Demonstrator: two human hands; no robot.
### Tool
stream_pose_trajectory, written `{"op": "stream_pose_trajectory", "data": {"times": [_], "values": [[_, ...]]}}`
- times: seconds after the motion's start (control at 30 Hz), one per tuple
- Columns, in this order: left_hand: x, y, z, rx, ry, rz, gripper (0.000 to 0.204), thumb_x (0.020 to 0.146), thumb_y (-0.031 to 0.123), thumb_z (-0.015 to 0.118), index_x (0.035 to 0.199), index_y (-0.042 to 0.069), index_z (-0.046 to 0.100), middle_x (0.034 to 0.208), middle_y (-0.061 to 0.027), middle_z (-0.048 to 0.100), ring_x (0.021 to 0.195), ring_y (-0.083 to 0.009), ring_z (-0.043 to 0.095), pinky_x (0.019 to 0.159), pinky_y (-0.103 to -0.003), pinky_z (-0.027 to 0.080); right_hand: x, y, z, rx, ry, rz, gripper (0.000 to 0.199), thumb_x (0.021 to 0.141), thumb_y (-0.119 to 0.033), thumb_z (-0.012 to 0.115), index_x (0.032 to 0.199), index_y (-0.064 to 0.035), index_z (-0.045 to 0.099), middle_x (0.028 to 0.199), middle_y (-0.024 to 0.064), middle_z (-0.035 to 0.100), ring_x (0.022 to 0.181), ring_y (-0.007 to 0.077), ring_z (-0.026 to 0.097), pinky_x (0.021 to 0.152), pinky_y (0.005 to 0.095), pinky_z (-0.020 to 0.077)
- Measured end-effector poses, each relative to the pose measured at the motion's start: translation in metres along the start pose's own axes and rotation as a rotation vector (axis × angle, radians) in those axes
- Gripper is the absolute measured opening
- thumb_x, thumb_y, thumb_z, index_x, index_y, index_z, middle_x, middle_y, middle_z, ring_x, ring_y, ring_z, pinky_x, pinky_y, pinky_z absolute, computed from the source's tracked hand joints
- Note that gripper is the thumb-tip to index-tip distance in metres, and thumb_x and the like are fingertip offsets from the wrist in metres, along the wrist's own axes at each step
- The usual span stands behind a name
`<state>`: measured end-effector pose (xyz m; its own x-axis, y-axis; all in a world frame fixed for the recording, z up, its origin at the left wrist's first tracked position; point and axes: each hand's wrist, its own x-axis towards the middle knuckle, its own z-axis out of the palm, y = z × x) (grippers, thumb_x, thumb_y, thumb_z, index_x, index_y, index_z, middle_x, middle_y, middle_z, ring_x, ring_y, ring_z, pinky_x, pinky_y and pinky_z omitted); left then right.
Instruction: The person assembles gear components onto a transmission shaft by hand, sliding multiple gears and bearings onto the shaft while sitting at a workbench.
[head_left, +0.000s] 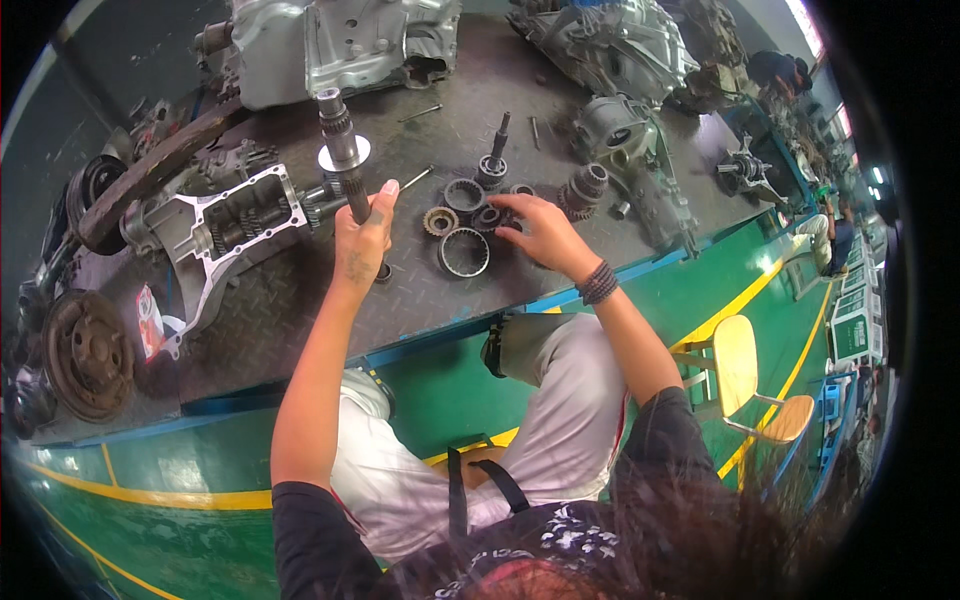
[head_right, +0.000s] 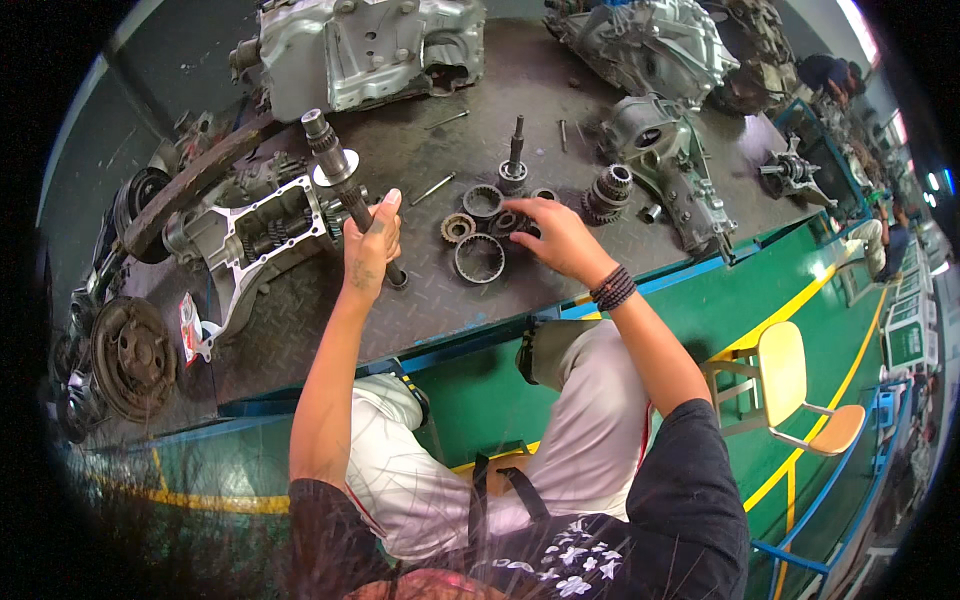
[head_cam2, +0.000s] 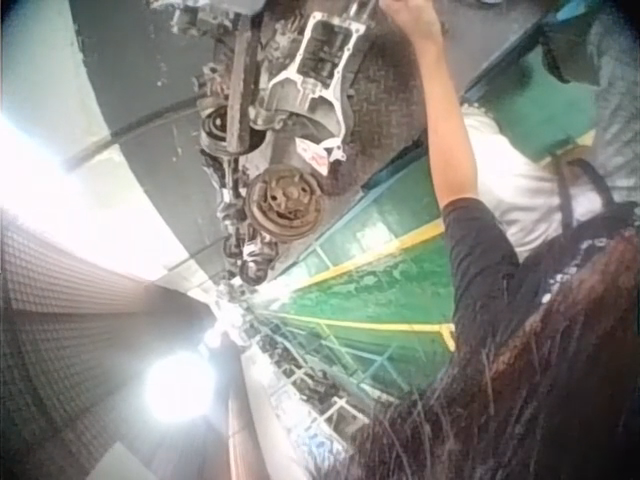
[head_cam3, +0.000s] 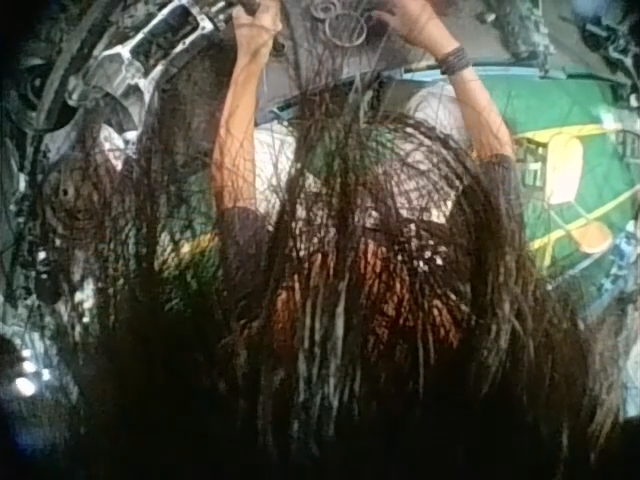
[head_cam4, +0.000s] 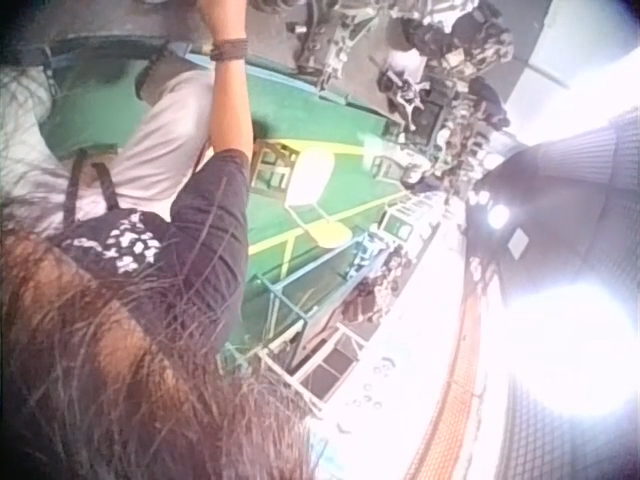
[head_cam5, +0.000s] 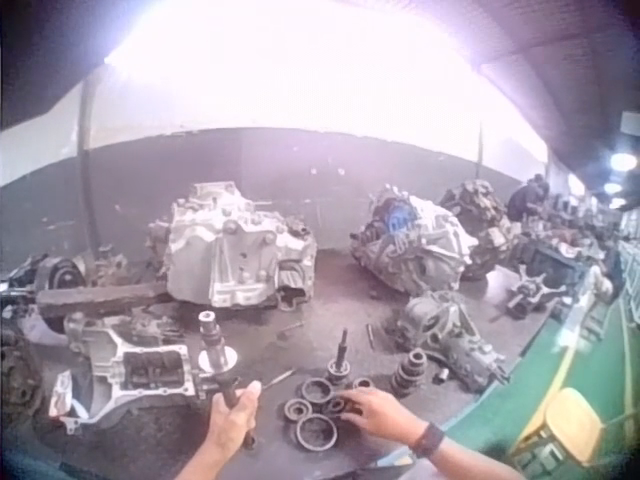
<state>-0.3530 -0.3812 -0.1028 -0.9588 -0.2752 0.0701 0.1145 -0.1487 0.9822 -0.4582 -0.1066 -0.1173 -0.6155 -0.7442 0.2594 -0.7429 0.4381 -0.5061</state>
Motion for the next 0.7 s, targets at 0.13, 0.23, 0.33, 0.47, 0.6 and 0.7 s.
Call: {"op": "stream_pose_trajectory", "data": {"times": [0.13, 0.23, 0.33, 0.47, 0.6, 0.7], "values": [[0.001, 0.000, 0.000, -0.040, -0.010, 0.001, 0.049, 0.097, 0.038, 0.064, 0.060, 0.018, 0.039, 0.056, 0.0098, 0.031, 0.047, -0.0036, 0.026, 0.045, -0.025, 0.021, 0.005, 0.022, -0.002, 0.056, 0.217, 0.165, 0.047, 0.089, -0.013, 0.070, 0.132, -0.0039, 0.056, 0.122, 0.0183, 0.062, 0.102, 0.0298, 0.065, 0.089, 0.0360, 0.0531], [0.002, -0.003, 0.005, -0.023, -0.023, 0.008, 0.048, 0.100, 0.034, 0.061, 0.062, 0.018, 0.037, 0.054, 0.0102, 0.029, 0.044, -0.0017, 0.022, 0.043, -0.024, 0.017, 0.007, 0.055, 0.014, -0.155, 0.243, 0.185, 0.047, 0.088, -0.020, 0.071, 0.130, -0.0035, 0.058, 0.121, 0.0207, 0.061, 0.104, 0.0356, 0.062, 0.093, 0.0401, 0.0508], [0.002, -0.005, 0.007, -0.001, -0.012, 0.013, 0.049, 0.100, 0.034, 0.061, 0.061, 0.018, 0.036, 0.054, 0.0105, 0.029, 0.045, -0.0017, 0.022, 0.043, -0.024, 0.018, 0.015, 0.068, 0.029, -0.334, 0.227, 0.177, 0.051, 0.085, -0.026, 0.074, 0.128, -0.0031, 0.058, 0.120, 0.0222, 0.061, 0.109, 0.0395, 0.058, 0.096, 0.0441, 0.0476], [0.001, -0.002, 0.007, -0.018, 0.005, 0.012, 0.048, 0.099, 0.034, 0.062, 0.061, 0.018, 0.037, 0.054, 0.0110, 0.029, 0.045, -0.0016, 0.022, 0.043, -0.024, 0.017, 0.026, 0.061, 0.023, -0.283, 0.221, 0.271, 0.053, 0.079, -0.028, 0.079, 0.121, -0.0001, 0.063, 0.112, 0.0239, 0.065, 0.105, 0.0401, 0.062, 0.093, 0.0448, 0.0497], [0.002, -0.003, 0.003, -0.035, 0.009, 0.025, 0.048, 0.098, 0.038, 0.064, 0.061, 0.018, 0.040, 0.055, 0.0106, 0.032, 0.045, -0.0022, 0.025, 0.043, -0.024, 0.019, 0.024, 0.055, 0.018, -0.184, 0.345, 0.270, 0.047, 0.079, -0.027, 0.078, 0.115, 0.0019, 0.067, 0.104, 0.0258, 0.069, 0.097, 0.0401, 0.067, 0.088, 0.0439, 0.0527], [0.004, -0.002, 0.002, -0.029, -0.014, 0.027, 0.050, 0.097, 0.041, 0.065, 0.060, 0.017, 0.041, 0.055, 0.0099, 0.034, 0.045, -0.0032, 0.028, 0.043, -0.025, 0.022, 0.030, 0.051, -0.005, 0.234, 0.351, 0.374, 0.048, 0.089, -0.031, 0.071, 0.125, 0.0008, 0.065, 0.108, 0.0177, 0.072, 0.093, 0.0222, 0.070, 0.083, 0.0332, 0.0542]]}}
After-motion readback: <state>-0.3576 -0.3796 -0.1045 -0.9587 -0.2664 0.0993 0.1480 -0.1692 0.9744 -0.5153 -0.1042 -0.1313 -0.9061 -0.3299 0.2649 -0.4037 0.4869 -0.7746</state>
